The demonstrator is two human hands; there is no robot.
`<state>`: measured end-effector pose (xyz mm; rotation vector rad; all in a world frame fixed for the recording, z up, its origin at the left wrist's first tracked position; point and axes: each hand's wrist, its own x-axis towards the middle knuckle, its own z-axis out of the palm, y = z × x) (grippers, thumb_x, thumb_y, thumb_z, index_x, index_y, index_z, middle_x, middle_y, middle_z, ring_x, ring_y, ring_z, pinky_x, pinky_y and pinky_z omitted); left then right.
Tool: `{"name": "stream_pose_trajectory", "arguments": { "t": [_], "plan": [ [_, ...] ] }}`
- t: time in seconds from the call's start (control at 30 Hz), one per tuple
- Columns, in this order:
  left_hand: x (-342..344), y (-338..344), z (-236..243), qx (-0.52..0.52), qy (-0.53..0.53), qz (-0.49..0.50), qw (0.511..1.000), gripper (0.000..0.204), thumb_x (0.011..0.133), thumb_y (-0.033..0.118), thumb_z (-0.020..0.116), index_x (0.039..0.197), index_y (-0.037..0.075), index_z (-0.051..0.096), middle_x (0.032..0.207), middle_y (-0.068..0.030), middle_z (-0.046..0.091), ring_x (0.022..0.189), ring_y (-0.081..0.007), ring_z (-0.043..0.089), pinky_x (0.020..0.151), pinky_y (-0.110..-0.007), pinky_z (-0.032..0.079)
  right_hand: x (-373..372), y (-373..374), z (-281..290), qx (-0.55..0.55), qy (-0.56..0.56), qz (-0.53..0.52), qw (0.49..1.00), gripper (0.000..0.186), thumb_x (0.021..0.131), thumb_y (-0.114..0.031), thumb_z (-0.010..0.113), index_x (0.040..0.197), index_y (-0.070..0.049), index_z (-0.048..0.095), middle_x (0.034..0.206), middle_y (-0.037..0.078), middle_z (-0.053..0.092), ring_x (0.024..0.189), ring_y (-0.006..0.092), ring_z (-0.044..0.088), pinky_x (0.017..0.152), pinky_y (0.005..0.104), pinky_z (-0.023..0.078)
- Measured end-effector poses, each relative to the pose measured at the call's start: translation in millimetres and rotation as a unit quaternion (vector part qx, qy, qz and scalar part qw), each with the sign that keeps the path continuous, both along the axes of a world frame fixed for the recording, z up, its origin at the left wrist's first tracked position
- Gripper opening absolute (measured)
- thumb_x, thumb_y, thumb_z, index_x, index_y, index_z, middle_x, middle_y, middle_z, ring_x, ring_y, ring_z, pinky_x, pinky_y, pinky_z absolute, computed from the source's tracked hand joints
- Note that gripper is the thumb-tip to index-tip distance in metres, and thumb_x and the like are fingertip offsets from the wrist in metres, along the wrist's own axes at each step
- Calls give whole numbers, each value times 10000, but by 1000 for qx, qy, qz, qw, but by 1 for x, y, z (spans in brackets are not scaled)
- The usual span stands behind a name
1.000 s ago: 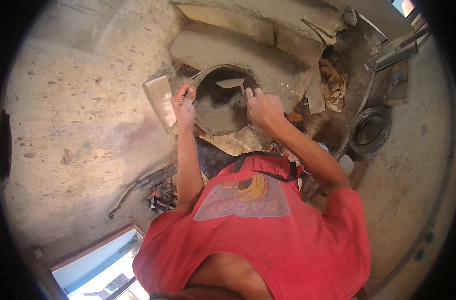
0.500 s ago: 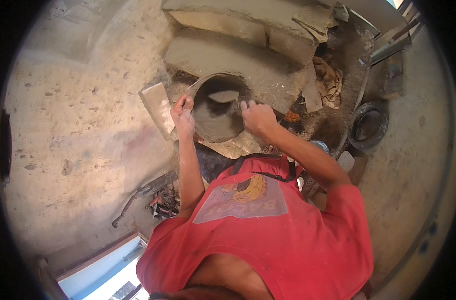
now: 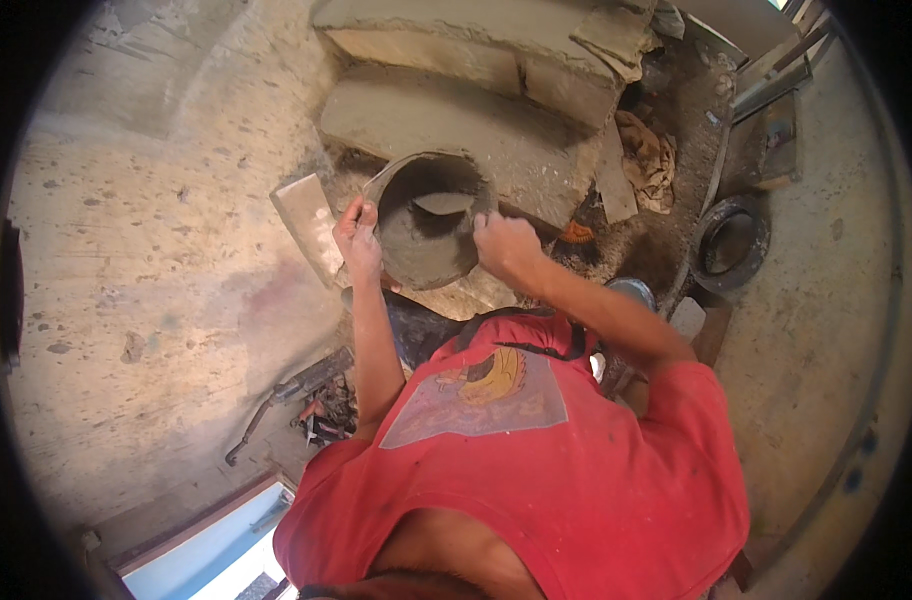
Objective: The person scoops wet cement from a bucket with a trowel and spreads it onto the stair treads and risers. They repeatedly smooth the surface of each step, working from the lower steps upward.
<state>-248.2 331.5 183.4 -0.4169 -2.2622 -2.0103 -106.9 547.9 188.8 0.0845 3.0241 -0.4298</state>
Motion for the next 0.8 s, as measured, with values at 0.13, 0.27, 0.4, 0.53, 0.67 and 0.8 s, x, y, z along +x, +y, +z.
{"name": "stream_pose_trajectory", "arguments": {
  "t": [0.13, 0.27, 0.4, 0.53, 0.67, 0.8],
  "plan": [
    [0, -3, 4, 12, -31, -6, 999, 460, 985, 353, 732, 1196, -54, 701, 961, 0, 650, 886, -102, 533, 820, -267, 445, 19, -11, -6, -18, -40, 34, 998, 273, 876, -162, 593, 1055, 33, 658, 921, 204, 714, 814, 384, 742, 691, 495, 598],
    [1, -2, 11, -15, -23, 16, 1000, 469, 981, 364, 735, 1182, -58, 699, 962, 4, 648, 887, -92, 532, 816, -256, 441, 10, -6, 6, -19, -1, -18, 1000, 230, 899, -174, 582, 993, -3, 702, 944, 204, 710, 837, 382, 745, 712, 490, 601],
    [0, 12, 20, 7, 8, -33, 999, 445, 962, 323, 763, 1149, -75, 697, 909, 16, 616, 821, -81, 499, 747, -248, 415, -11, -6, 14, 10, 62, -80, 995, 222, 915, -167, 567, 909, -28, 740, 972, 203, 705, 846, 376, 744, 719, 487, 601],
    [6, 20, 22, -64, 73, -71, 993, 420, 957, 305, 766, 1106, -82, 704, 835, 13, 564, 750, -84, 458, 688, -255, 382, -8, -15, 4, -58, -19, -31, 998, 250, 893, -198, 591, 873, 5, 737, 941, 230, 722, 889, 389, 742, 755, 498, 603],
    [10, 14, 18, -68, 61, -111, 990, 465, 933, 342, 779, 1075, -92, 692, 786, -3, 537, 720, -106, 456, 679, -267, 376, -3, -13, -17, -153, -119, -10, 981, 375, 907, -307, 617, 964, 52, 711, 938, 311, 706, 881, 435, 727, 791, 530, 594],
    [6, 5, 16, -104, 63, -150, 981, 455, 934, 336, 776, 1064, -91, 687, 781, -3, 525, 729, -115, 459, 688, -277, 379, -8, -11, -35, -238, -205, -1, 949, 483, 932, -389, 648, 1104, 62, 676, 874, 308, 707, 779, 424, 736, 742, 511, 607]
  ]
}}
